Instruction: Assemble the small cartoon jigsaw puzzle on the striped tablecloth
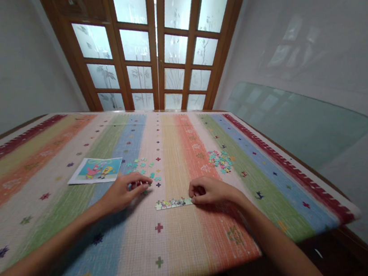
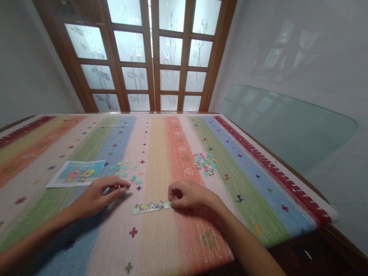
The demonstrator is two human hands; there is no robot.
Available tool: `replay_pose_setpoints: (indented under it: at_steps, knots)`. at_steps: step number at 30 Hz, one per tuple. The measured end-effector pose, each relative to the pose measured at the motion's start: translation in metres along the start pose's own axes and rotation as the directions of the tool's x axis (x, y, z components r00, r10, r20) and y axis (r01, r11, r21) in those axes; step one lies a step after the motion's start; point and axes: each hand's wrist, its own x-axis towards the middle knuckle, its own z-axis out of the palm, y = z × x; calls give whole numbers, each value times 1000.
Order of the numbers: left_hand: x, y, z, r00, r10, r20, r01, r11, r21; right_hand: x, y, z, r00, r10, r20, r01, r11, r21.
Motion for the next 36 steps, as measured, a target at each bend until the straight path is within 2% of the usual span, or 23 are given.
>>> replay_pose_setpoints:
  at_steps: [1, 5, 9, 13, 25, 36]
  knots:
    - [-7, 4, 7, 999, 13, 31, -12, 1000, -22, 0, 1, 0, 1000, -2, -2, 2, 1000, -2]
    - [-27, 11, 28, 998, 52, 36, -50, 997, -60, 1, 4, 1, 1000, -8, -7, 8, 1000, 8]
    - [-33, 10, 36, 990, 143, -13, -144, 990, -5, 1, 4, 1, 1000, -6, -4, 6, 1000, 25]
    - [-32, 13, 37, 974, 224, -17, -222, 973, 68, 1, 4, 1, 1000, 0, -8, 0, 1000, 14]
    - [-28, 19, 35, 966, 258, 6, -254, 946, 200, 0, 1, 1, 1000, 17, -4, -17, 1000, 17]
    - [-20, 17, 30, 956, 280, 81, -289, 947, 142, 1, 2, 1, 1000, 8, -5, -8, 1000, -5]
